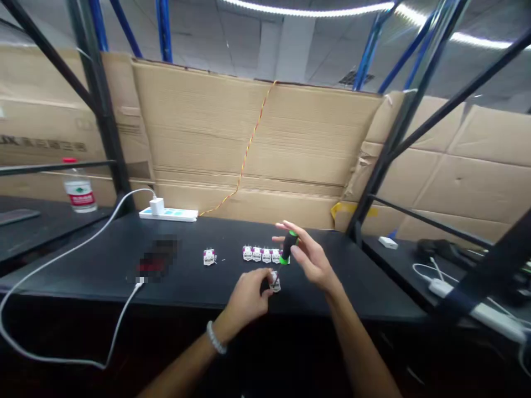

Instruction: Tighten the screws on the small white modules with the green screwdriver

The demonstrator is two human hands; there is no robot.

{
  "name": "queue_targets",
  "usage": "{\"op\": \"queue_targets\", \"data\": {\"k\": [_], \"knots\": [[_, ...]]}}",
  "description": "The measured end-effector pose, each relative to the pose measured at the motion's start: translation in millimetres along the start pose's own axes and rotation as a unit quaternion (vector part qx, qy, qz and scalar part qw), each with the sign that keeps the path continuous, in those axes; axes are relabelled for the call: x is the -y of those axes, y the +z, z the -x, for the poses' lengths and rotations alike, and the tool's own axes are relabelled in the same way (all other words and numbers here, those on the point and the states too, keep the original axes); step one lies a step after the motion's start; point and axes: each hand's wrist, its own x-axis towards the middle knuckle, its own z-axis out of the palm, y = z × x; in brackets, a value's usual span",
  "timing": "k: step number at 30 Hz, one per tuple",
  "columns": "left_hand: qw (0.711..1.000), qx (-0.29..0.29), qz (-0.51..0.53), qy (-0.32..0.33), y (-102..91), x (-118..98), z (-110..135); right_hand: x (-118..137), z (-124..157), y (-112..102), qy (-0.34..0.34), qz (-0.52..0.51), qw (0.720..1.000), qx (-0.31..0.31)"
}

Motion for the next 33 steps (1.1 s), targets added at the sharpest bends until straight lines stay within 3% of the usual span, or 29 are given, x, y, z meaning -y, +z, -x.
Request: {"op": "queue_targets", "data": {"k": [2, 8, 15, 33], "knots": [[1.0, -0.001, -0.006, -0.005, 0.1, 1, 0, 2, 0, -4, 0.01, 0.001, 1.0, 0.003], [1.0, -0.003, -0.012, -0.013, 3.0, 3, 0, 4, -8, -1, -0.064, 0.161, 0.982, -0.073], [1.0, -0.008, -0.003, -0.005, 4.5, 5, 0, 7, -1, -6, 0.006, 0.02, 0.999, 0.037], [0.999, 0.005, -0.045, -0.002, 5.2, 6, -2, 13, -9, 0, -0.098, 0.248, 0.961, -0.07]]}}
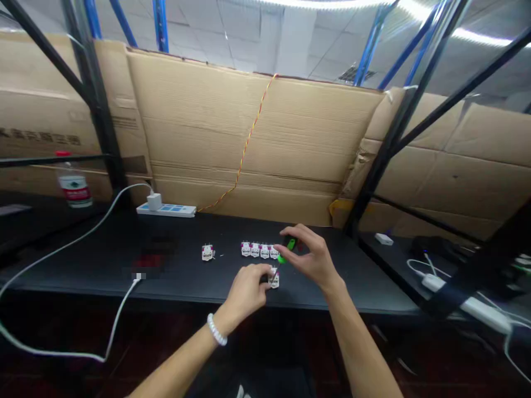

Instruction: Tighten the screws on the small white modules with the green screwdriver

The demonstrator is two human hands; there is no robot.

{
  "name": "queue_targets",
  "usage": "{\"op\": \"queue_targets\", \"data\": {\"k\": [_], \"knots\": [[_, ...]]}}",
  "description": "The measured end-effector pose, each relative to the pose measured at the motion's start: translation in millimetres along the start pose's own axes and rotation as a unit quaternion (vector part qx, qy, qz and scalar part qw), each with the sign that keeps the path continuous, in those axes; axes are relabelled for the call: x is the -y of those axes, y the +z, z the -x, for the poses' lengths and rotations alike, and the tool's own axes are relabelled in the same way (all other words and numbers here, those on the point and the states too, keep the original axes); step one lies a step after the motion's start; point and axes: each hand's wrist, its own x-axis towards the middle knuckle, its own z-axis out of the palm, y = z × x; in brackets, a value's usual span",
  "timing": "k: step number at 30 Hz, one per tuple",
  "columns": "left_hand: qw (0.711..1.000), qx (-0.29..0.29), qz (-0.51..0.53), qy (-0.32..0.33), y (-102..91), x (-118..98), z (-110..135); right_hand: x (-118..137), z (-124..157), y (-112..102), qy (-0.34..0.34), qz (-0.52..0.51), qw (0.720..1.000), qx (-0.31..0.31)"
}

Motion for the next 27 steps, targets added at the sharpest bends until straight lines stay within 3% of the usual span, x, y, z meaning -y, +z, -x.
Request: {"op": "queue_targets", "data": {"k": [5, 13, 22, 27], "knots": [[1.0, -0.003, 0.003, 0.004, -0.2, 1, 1, 1, -1, 7, -0.025, 0.059, 0.996, -0.063], [1.0, -0.008, -0.011, 0.019, 0.1, 0, 2, 8, -9, 17, 0.006, 0.124, 0.989, -0.084], [0.999, -0.015, 0.004, 0.036, 2.2, 2, 2, 19, -9, 37, 0.074, 0.288, 0.943, -0.151], [0.999, -0.021, 0.004, 0.045, 2.9, 3, 3, 14, -4, 37, 0.038, 0.252, 0.955, -0.152]]}}
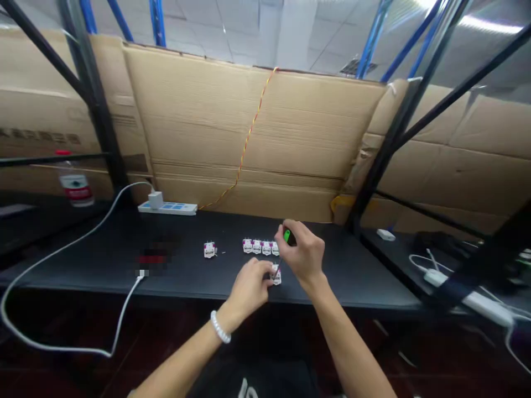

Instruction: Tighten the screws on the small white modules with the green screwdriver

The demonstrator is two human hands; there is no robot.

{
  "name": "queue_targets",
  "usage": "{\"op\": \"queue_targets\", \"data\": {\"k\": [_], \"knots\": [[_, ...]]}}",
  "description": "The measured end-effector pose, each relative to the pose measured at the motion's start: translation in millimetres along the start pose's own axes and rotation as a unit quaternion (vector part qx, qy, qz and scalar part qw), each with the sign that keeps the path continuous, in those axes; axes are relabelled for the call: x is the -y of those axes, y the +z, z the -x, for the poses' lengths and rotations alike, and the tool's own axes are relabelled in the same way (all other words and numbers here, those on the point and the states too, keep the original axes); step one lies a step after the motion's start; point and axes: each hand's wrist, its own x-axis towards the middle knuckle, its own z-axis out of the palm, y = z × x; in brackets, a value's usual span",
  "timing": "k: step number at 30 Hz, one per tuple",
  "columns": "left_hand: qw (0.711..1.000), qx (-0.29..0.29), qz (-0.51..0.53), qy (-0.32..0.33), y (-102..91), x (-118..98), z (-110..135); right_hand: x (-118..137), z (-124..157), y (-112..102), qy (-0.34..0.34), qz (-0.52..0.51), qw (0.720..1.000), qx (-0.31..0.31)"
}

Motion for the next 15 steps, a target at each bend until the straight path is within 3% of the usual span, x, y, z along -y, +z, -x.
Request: {"op": "queue_targets", "data": {"k": [6, 15], "knots": [[1.0, 0.011, 0.01, -0.009, -3.9, -10, -1, -15, 7, -17, -0.006, -0.16, 0.985, 0.067], [0.999, 0.015, -0.031, -0.021, -2.5, -18, 1, -11, 5, -26, -0.006, -0.176, 0.979, 0.1]]}}
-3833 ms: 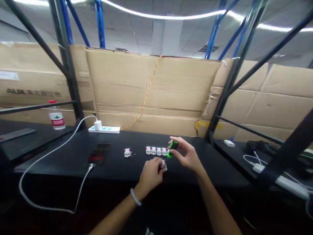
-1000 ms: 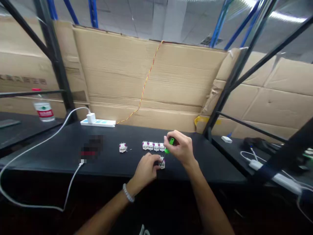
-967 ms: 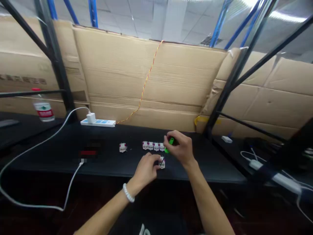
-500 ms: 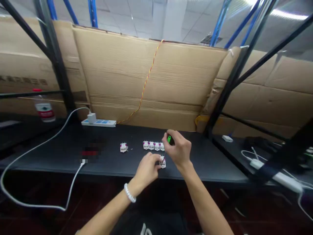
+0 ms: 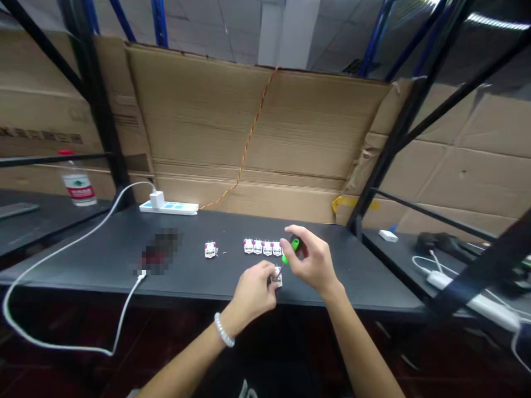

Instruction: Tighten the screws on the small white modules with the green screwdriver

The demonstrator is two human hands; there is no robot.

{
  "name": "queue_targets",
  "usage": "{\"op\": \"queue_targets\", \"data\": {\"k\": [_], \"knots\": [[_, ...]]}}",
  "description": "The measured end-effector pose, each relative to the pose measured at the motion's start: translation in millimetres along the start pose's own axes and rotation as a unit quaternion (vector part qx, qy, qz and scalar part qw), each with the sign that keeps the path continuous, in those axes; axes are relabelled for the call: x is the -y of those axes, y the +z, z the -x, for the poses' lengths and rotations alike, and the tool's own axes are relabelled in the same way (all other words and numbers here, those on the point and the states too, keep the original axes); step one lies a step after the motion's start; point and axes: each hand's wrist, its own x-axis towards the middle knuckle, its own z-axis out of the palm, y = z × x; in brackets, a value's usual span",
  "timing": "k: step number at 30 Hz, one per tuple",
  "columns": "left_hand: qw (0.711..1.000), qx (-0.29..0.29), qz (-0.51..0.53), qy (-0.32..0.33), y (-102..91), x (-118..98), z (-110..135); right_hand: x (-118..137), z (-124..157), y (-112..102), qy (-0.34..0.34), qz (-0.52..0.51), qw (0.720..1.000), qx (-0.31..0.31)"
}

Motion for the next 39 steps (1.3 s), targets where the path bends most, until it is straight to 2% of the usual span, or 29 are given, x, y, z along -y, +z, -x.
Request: {"op": "queue_targets", "data": {"k": [11, 25, 29, 34, 36, 39], "knots": [[0.999, 0.004, -0.052, 0.002, 5.4, -6, 4, 5, -1, 3, 0.008, 0.001, 1.0, 0.007], [0.994, 0.029, -0.106, -0.03, 11.7, -17, 3, 5, 0, 5, 0.015, -0.005, 1.0, 0.007], [0.994, 0.017, -0.107, -0.033, 13.9, -17, 3, 4, -1, -2, 0.026, -0.075, 0.995, 0.06], [0.994, 0.015, -0.094, -0.043, 16.3, -17, 3, 2, -3, -13, 0.056, -0.243, 0.955, 0.16], [0.994, 0.014, -0.098, -0.045, 17.2, -17, 3, 2, -4, -15, 0.066, -0.255, 0.948, 0.176], [0.993, 0.012, -0.107, -0.048, 17.7, -17, 2, -1, -5, -17, 0.074, -0.256, 0.949, 0.168]]}}
